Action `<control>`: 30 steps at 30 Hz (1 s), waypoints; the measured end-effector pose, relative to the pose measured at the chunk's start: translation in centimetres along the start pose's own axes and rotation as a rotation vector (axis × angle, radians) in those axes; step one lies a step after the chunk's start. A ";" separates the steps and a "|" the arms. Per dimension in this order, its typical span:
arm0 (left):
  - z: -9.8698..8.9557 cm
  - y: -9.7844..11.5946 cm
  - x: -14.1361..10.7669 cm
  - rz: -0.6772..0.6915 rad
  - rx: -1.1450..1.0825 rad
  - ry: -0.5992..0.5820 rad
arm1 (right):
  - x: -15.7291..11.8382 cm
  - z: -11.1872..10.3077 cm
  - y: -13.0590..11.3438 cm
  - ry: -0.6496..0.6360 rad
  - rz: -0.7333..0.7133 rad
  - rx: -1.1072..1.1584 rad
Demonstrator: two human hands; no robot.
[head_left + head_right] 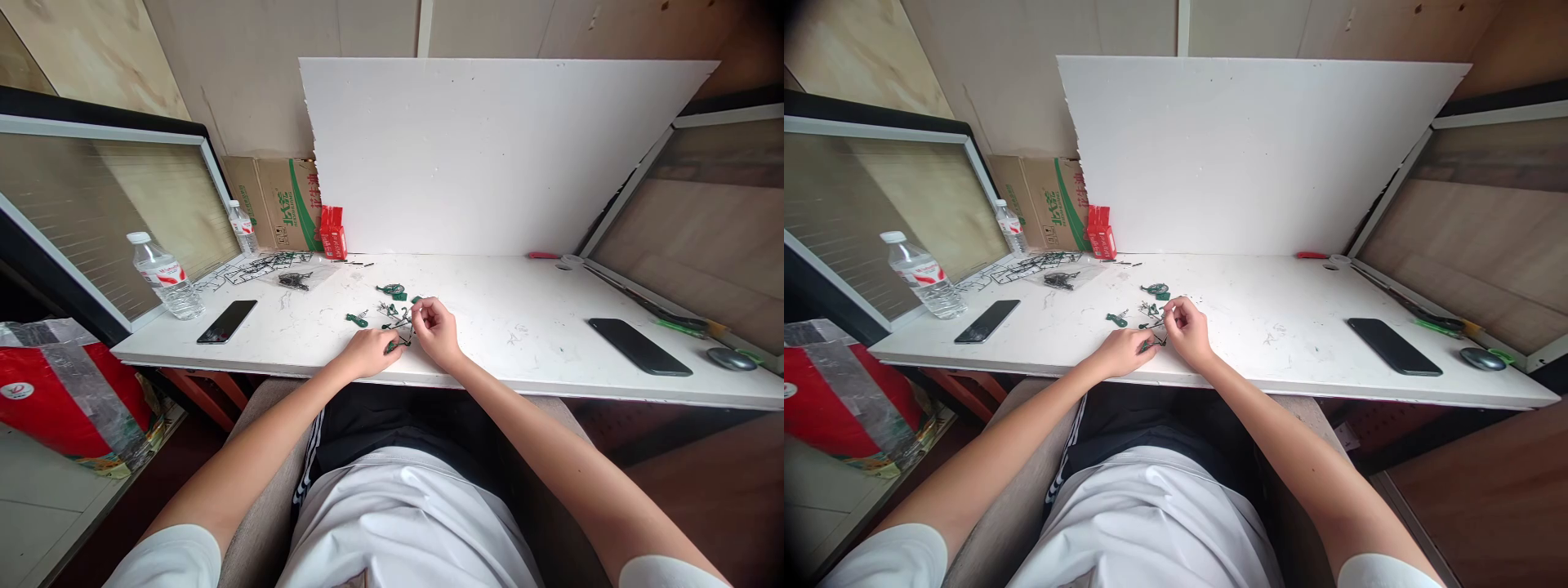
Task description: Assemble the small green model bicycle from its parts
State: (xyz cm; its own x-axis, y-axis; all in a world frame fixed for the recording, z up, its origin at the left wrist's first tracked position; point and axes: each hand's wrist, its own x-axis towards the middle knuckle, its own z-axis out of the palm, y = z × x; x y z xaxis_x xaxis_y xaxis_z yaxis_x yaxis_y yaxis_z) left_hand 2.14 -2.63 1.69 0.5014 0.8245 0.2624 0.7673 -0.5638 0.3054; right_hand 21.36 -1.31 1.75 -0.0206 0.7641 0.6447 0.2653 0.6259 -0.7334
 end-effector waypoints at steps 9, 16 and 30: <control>-0.1 0.0 -0.2 0.028 0.001 -0.004 | -0.3 0.1 -0.2 -0.043 -0.055 -0.061; -0.1 -0.1 -0.2 0.025 -0.008 -0.006 | -0.3 0.2 -0.2 -0.045 -0.051 -0.058; -0.2 -0.7 0.0 0.004 -0.143 -0.030 | -0.1 -0.2 -0.5 -0.043 -0.167 -0.067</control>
State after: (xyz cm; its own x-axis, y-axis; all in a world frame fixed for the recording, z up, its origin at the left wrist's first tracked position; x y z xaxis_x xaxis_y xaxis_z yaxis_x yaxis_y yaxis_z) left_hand 1.50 -2.20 1.68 0.5174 0.8223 0.2368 0.7018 -0.5661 0.4325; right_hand 21.38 -1.74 2.12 -0.1105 0.6574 0.7454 0.3187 0.7338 -0.5999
